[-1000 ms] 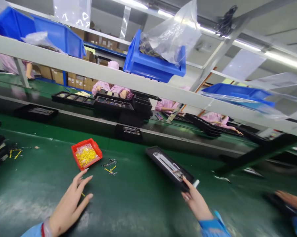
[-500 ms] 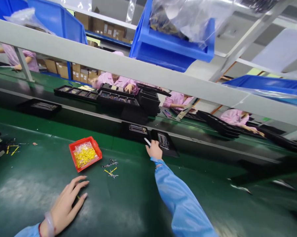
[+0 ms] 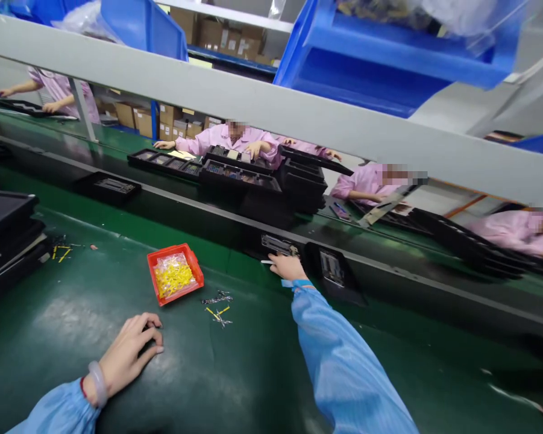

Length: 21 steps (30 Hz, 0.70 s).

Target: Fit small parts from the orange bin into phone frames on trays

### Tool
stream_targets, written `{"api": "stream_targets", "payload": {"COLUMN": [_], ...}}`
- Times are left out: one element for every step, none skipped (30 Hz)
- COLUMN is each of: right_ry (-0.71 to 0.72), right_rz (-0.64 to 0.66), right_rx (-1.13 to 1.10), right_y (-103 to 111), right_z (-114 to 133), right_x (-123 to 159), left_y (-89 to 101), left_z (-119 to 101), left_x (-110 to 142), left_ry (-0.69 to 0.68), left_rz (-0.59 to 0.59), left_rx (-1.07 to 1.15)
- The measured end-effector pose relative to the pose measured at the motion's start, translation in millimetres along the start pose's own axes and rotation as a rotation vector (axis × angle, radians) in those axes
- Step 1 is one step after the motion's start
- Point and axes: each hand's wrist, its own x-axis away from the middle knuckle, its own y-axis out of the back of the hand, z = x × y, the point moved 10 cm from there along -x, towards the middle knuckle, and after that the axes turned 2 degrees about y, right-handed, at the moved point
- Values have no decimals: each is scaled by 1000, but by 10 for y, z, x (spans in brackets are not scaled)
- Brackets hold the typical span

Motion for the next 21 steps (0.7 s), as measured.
{"api": "stream_targets", "payload": {"right_ry": [11,20,28,39,52,68,86,109,136,170,231,289,344,393,431,452,458,459,473,491,522], "right_rz": [4,5,0,-13,-28,-41,-49,-56,-66,-83,-126,-183,-245,-304,-350,-384,-405,-415,-419,-429,-455], "right_rx": [9,15,19,24,26,27,26,24,23,21,23,29,35,42,45,43,32,14,-10,-31,-46], "right_y": [49,102,162,228,291,345,384,409,422,430,450,474,496,510,510,500,479,448,408,368,339], "right_z": [23,47,72,99,127,157,189,227,272,328,415,508,605,705,806,902,996,1099,1225,1367,1530], "right_x": [62,136,223,324,441,572,718,875,1042,1217,1403,1596,1792,1985,2167,2333,2478,2608,2728,2838,2945], "left_y": [-15,-26,-30,-23,-13,2,20,41,65,86,103,113,112,102,84,61,42,31,35,59,111], "left_z": [-4,-6,-2,8,24,44,64,82,95,102,103,101,99,96,92,85,74,59,37,11,-19], "left_x": [-13,-25,-37,-50,-62,-73,-82,-90,-95,-98,-100,-101,-102,-103,-105,-108,-111,-115,-122,-137,-164], "left_ry": [-5,-6,-3,5,18,34,49,60,66,67,62,56,50,47,44,42,40,38,34,31,28], "left_rz": [10,20,28,31,36,41,46,48,45,38,30,18,10,4,2,5,9,14,17,13,-4], "left_rx": [11,22,31,41,53,67,86,108,130,148,161,168,170,168,165,163,163,165,171,182,195]}}
